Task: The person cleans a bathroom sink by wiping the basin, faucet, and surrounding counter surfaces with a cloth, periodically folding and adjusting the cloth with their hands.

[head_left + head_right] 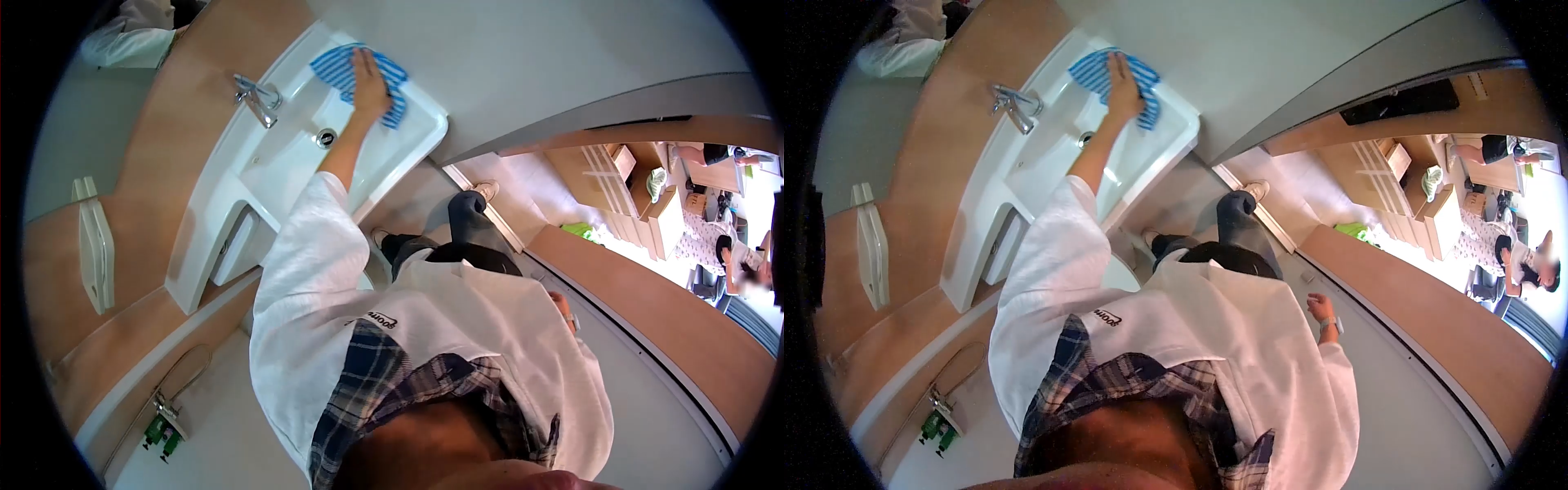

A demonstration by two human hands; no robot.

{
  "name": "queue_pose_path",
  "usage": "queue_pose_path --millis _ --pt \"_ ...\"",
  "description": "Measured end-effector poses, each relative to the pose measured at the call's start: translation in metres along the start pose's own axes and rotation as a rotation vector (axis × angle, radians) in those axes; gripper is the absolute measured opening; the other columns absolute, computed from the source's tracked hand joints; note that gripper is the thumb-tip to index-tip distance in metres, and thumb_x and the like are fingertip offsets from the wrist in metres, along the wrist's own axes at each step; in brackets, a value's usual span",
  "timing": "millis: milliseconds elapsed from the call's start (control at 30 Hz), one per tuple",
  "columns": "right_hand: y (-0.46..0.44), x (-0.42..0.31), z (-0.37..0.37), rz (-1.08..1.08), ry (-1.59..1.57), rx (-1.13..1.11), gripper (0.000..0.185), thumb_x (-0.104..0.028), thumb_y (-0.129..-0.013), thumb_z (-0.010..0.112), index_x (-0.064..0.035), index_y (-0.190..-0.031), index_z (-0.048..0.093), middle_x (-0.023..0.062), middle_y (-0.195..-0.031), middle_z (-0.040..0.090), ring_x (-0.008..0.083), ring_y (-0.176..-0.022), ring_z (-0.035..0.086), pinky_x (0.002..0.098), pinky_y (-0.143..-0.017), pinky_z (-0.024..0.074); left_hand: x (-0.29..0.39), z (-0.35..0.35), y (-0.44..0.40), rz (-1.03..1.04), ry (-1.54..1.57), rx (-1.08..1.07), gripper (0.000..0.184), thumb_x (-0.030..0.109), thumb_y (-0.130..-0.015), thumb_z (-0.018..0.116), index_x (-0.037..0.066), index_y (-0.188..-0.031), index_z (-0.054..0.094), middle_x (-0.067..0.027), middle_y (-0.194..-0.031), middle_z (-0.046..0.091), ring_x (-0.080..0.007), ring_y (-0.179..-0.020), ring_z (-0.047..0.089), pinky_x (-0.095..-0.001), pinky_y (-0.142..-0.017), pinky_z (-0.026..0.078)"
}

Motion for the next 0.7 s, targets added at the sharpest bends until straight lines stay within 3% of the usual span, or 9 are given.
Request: queue_pose_path --millis 167,233,300,367,400,433,533,600,700 --pt "-0.066 -0.015 -0.002 -0.209 0.220 0.158 0.034 -0.026 -0.078 0.058 -0.0033 -0.102 0.067 0.0130 -0.079 0.067 0.0204 -0.072 0.064 0.0336 -0.069 0.0509 0.056 0.025 0.064 0.093 0.096 -0.026 0.094 0.005 -0.066 0.063 -0.009 -0.141 0.008 -0.0343 -0.146 0.002 -0.0479 -0.135 0.013 -0.0403 -0.109 0.028" --pt "-0.055 -0.074 0.006 -0.210 0.314 0.265 0.034 -0.025 -0.077 0.059 -0.0076 -0.104 0.067 0.0149 -0.083 0.067 0.0254 -0.079 0.065 0.0358 -0.073 0.0506 0.070 0.028 0.087 0.135 0.200 -0.101 0.076 0.005 -0.071 0.057 -0.004 -0.140 0.025 -0.0351 -0.143 0.017 -0.0469 -0.129 0.030 -0.0428 -0.103 0.036" --pt "-0.054 -0.111 0.024 -0.360 0.405 0.319 0.030 -0.023 -0.084 0.058 -0.0062 -0.108 0.065 0.0102 -0.080 0.068 0.0149 -0.070 0.064 0.0304 -0.066 0.0503 0.075 0.020 0.106 0.184 0.253 -0.128 0.067 0.003 -0.073 0.054 0.000 -0.136 0.034 -0.0329 -0.138 0.028 -0.0453 -0.124 0.037 -0.0440 -0.100 0.038" --pt "-0.031 -0.156 0.048 -0.449 0.388 0.272 0.030 -0.025 -0.086 0.057 -0.0080 -0.110 0.064 0.0102 -0.084 0.068 0.0166 -0.075 0.065 0.0311 -0.070 0.0502 0.072 0.010 0.131 0.293 0.261 -0.052 0.052 0.002 -0.076 0.051 0.008 -0.127 0.049 -0.0244 -0.119 0.054 -0.0392 -0.108 0.052 -0.0440 -0.092 0.043" --pt "-0.012 -0.180 0.061 -0.435 0.361 0.232 0.031 -0.025 -0.084 0.057 -0.0095 -0.110 0.064 0.0117 -0.092 0.068 0.0218 -0.084 0.065 0.0336 -0.077 0.0500 0.067 0.002 0.141 0.295 0.270 -0.057 0.052 0.002 -0.076 0.051 0.008 -0.127 0.049 -0.0244 -0.119 0.054 -0.0392 -0.108 0.052 -0.0440 -0.092 0.043" --pt "0.007 -0.197 0.075 -0.418 0.334 0.190 0.032 -0.025 -0.083 0.057 -0.0111 -0.111 0.063 0.0132 -0.100 0.067 0.0271 -0.093 0.065 0.0360 -0.084 0.0498 0.061 -0.007 0.151 0.281 0.300 -0.075 0.050 0.002 -0.076 0.051 0.008 -0.126 0.050 -0.0225 -0.116 0.055 -0.0378 -0.105 0.054 -0.0436 -0.091 0.044" --pt "0.038 -0.211 0.112 -0.465 0.338 0.140 0.031 -0.024 -0.084 0.057 -0.0109 -0.112 0.062 0.0129 -0.103 0.067 0.0265 -0.095 0.065 0.0355 -0.084 0.0499 0.032 -0.031 0.179 0.263 0.347 -0.067 0.044 0.011 -0.076 0.053 0.009 -0.120 0.055 -0.0200 -0.106 0.061 -0.0370 -0.097 0.058 -0.0447 -0.085 0.046" --pt "0.041 -0.208 0.133 -0.487 0.368 0.103 0.031 -0.022 -0.084 0.057 -0.0108 -0.112 0.062 0.0133 -0.102 0.067 0.0264 -0.094 0.065 0.0355 -0.084 0.0500 0.011 -0.051 0.195 0.053 0.175 -0.302 0.043 0.023 -0.077 0.054 0.009 -0.117 0.057 -0.0208 -0.095 0.064 -0.0392 -0.090 0.060 -0.0465 -0.081 0.048" --pt "0.036 -0.220 0.159 -0.601 0.455 0.018 0.029 -0.019 -0.085 0.058 -0.0075 -0.110 0.062 0.0137 -0.102 0.066 0.0250 -0.092 0.065 0.0336 -0.082 0.0506 -0.018 -0.080 0.229 -0.005 0.052 -0.347 0.040 0.032 -0.077 0.054 0.009 -0.108 0.062 -0.0189 -0.084 0.066 -0.0385 -0.082 0.062 -0.0465 -0.078 0.049"
Point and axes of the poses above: each hand's wrist, its own y-axis away from the middle knuckle, its own z-axis out of the palm, x = y × z, the point moved 2 cm from there along -y, towards the middle knuckle
